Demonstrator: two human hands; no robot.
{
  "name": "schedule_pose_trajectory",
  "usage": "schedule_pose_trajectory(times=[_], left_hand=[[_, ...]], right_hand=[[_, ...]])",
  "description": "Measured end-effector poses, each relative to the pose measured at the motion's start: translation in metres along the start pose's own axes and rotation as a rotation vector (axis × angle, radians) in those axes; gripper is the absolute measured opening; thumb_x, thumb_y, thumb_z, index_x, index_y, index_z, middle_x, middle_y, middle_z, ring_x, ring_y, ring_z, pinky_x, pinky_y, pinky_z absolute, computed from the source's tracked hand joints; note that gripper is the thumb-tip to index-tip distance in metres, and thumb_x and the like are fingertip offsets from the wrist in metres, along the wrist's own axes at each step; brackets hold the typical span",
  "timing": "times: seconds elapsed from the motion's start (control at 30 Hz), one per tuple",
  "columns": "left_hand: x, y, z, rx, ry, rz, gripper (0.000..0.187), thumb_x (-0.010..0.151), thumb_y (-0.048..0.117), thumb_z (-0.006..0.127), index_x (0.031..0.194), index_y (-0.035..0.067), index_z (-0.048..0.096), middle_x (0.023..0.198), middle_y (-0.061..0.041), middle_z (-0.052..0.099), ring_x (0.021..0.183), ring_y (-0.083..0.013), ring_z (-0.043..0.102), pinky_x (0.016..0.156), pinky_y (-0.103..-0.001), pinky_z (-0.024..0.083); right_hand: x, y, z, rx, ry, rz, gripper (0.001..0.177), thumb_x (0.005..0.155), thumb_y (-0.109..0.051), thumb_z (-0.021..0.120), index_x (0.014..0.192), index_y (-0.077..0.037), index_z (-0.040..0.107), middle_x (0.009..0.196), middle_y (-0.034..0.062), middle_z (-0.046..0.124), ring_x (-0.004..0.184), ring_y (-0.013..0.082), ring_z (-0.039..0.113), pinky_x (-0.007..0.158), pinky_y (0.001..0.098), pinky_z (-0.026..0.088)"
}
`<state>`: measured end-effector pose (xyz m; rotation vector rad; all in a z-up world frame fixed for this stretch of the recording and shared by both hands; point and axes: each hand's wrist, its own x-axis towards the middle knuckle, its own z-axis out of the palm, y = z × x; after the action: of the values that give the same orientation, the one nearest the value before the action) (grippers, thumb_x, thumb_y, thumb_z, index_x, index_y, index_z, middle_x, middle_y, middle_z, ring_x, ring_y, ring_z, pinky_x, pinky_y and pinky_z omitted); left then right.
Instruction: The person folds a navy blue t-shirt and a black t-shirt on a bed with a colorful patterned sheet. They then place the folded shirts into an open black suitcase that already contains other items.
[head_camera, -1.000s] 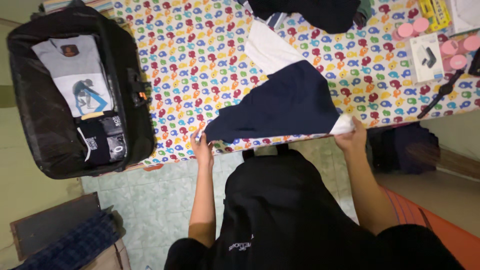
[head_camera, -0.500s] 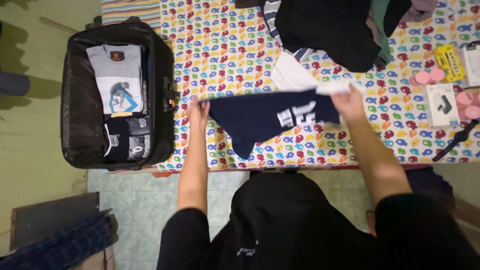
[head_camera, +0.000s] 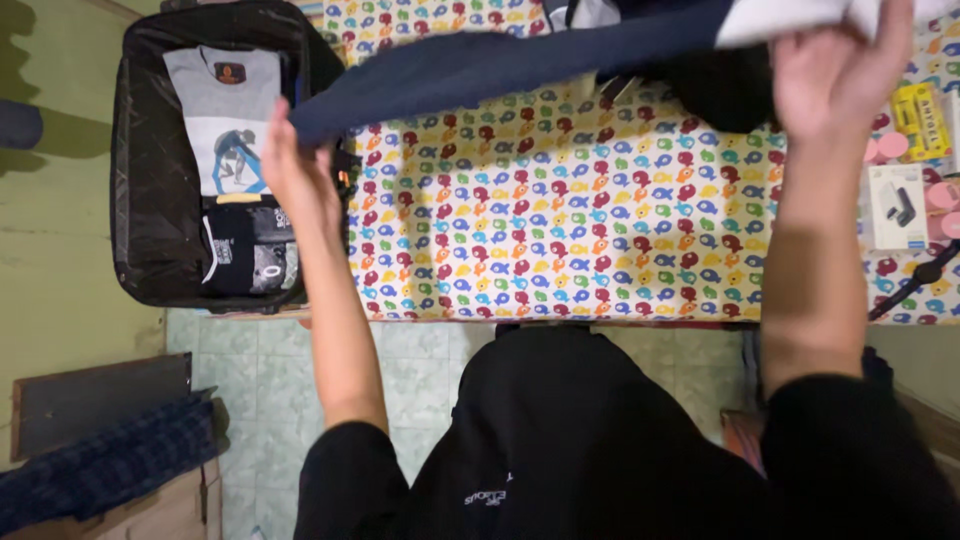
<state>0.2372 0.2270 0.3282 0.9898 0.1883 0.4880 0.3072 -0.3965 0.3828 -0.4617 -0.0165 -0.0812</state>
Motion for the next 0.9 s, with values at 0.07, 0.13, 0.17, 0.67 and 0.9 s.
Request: schedule_pose_trajectory(times=[0.07, 0.13, 0.17, 0.67, 0.9], left_hand=[[-0.038, -0.026, -0.03, 0.155, 0.035, -0.021, 0.048, 0.101, 0.022, 0.07, 0.14, -0.003, 0.059, 0.142, -0.016, 0.062, 0.119, -0.0222, 0.067, 0.089, -0.034, 0.06], [-0.078, -0.069, -0.068, 0.223, 0.051, -0.104, 0.046, 0.101, 0.024, 0.068, 0.138, -0.002, 0.061, 0.142, -0.013, 0.063, 0.113, -0.0185, 0.066, 0.079, -0.03, 0.058], [-0.096, -0.093, -0.087, 0.217, 0.069, -0.18, 0.044, 0.101, 0.025, 0.067, 0.137, 0.0, 0.061, 0.139, -0.01, 0.064, 0.109, -0.0157, 0.065, 0.075, -0.028, 0.057], [-0.282, -0.187, -0.207, 0.772, 0.19, -0.624, 0.024, 0.104, 0.008, 0.054, 0.119, 0.01, 0.073, 0.096, 0.0, 0.06, 0.081, -0.0092, 0.058, 0.069, -0.026, 0.056], [-0.3, -0.211, -0.234, 0.99, 0.197, -0.484, 0.02, 0.097, 0.003, 0.063, 0.114, 0.004, 0.073, 0.101, -0.008, 0.066, 0.087, -0.0175, 0.062, 0.078, -0.031, 0.053]], right_hand=[[-0.056, 0.017, -0.02, -0.084, 0.071, -0.026, 0.042, 0.112, -0.031, 0.058, 0.14, -0.001, 0.058, 0.133, 0.0137, 0.068, 0.122, 0.0242, 0.062, 0.106, 0.0363, 0.052], [-0.099, 0.038, -0.057, -0.21, 0.051, -0.035, 0.047, 0.117, -0.033, 0.054, 0.15, 0.0, 0.057, 0.141, 0.0156, 0.069, 0.119, 0.0247, 0.063, 0.092, 0.0334, 0.05], [-0.117, 0.049, -0.081, -0.116, 0.278, -0.038, 0.046, 0.106, -0.026, 0.046, 0.142, 0.001, 0.051, 0.143, 0.0187, 0.065, 0.137, 0.031, 0.065, 0.119, 0.0457, 0.05], [-0.333, 0.15, -0.338, 0.093, 1.297, 0.296, 0.024, 0.096, -0.019, 0.072, 0.118, -0.008, 0.069, 0.11, 0.0072, 0.072, 0.101, 0.0256, 0.07, 0.094, 0.0436, 0.059], [-0.346, 0.142, -0.346, -0.691, 1.285, 0.704, 0.038, 0.091, -0.024, 0.071, 0.126, -0.015, 0.058, 0.107, 0.0073, 0.063, 0.091, 0.027, 0.062, 0.078, 0.0414, 0.048]])
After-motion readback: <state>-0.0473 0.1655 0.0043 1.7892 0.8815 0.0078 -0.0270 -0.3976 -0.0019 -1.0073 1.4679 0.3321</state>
